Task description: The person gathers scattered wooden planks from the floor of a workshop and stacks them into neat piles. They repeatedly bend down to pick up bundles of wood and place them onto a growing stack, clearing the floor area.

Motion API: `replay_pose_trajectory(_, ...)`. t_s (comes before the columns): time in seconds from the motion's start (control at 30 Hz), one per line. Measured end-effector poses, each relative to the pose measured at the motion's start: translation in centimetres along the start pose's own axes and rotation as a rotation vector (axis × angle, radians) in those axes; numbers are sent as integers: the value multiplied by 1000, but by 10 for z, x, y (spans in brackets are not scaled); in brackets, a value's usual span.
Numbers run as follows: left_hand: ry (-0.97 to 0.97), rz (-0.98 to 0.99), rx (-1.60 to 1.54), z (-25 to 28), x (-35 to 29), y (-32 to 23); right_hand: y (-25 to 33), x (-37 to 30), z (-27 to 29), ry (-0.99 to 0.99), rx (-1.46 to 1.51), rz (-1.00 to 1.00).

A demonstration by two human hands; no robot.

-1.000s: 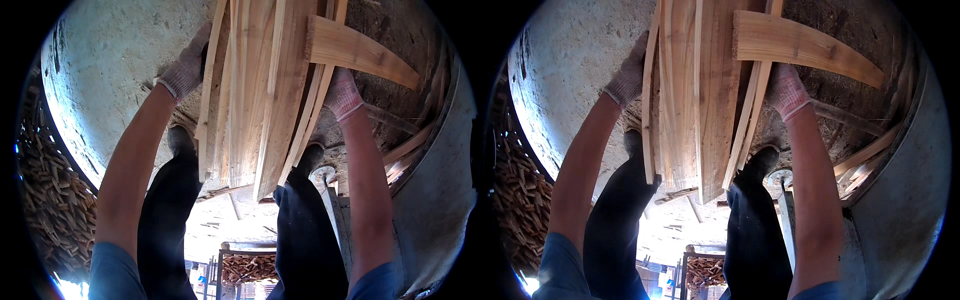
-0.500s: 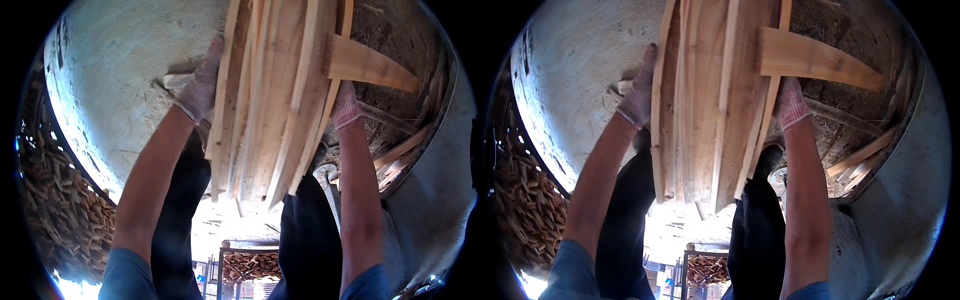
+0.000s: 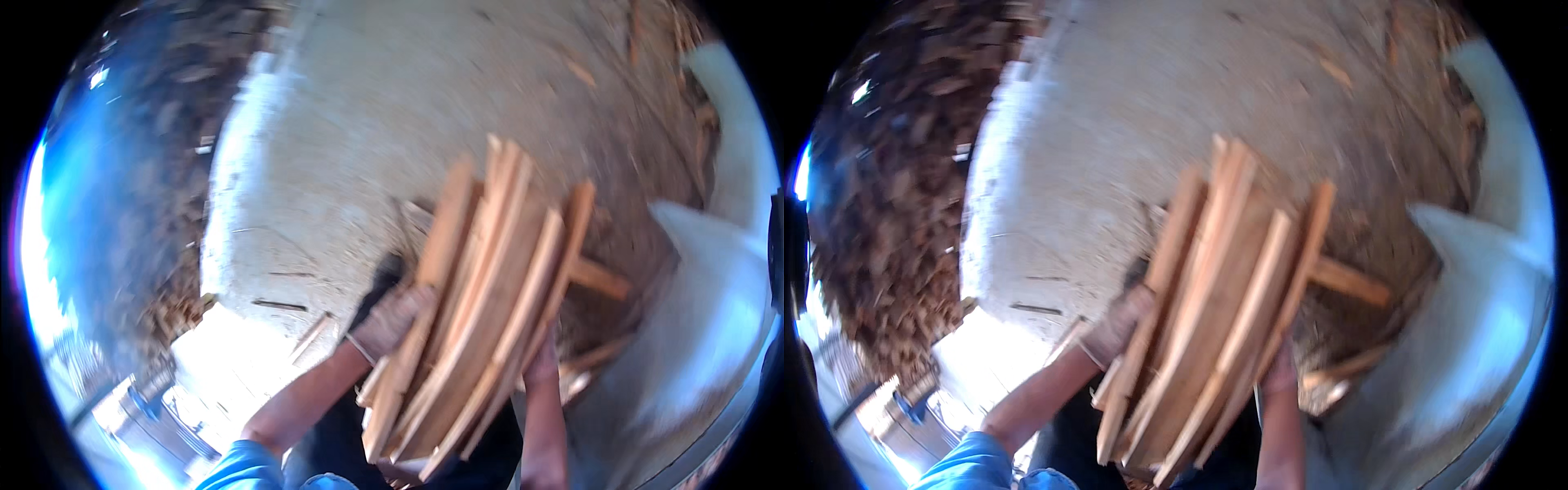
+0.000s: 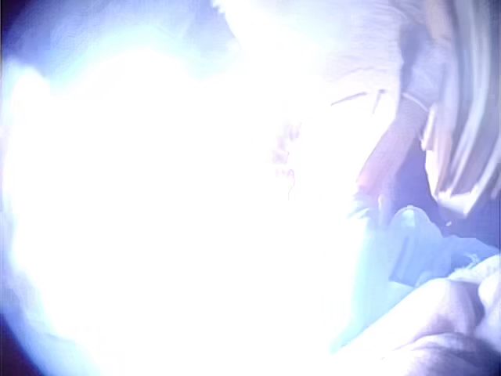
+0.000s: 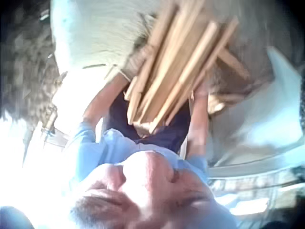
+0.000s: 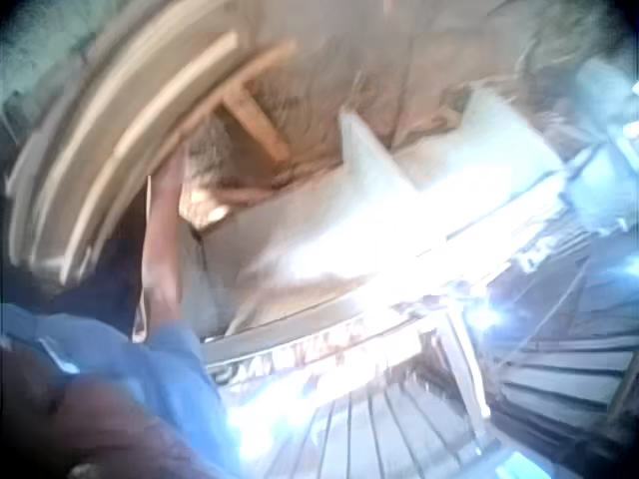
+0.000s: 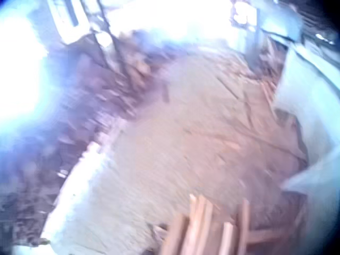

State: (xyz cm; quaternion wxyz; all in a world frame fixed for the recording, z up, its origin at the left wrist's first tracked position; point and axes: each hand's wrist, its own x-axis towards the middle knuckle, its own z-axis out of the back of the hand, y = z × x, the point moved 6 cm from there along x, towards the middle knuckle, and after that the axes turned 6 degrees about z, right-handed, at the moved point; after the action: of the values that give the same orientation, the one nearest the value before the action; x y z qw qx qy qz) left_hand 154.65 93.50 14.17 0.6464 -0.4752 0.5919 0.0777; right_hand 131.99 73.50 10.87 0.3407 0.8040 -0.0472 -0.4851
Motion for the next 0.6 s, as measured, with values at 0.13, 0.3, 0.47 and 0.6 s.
replay_pose_trajectory(0.13, -54, 75, -77, -10, -113, -46, 57, -52, -48, 174, -166, 226)
replay_pose_trajectory(0.3, -62, -84, -225, 10, -198, -28, 101, -85, -153, 314, -344, 150)
replay_pose_trajectory(0.47, -136, -189, -528, 16, -255, 0, 109, -120, -217, 469, -482, 129)
replay_pose_trajectory(0.6, -168, -277, -752, 68, -301, 8, 99, -149, -296, 592, -545, 112)
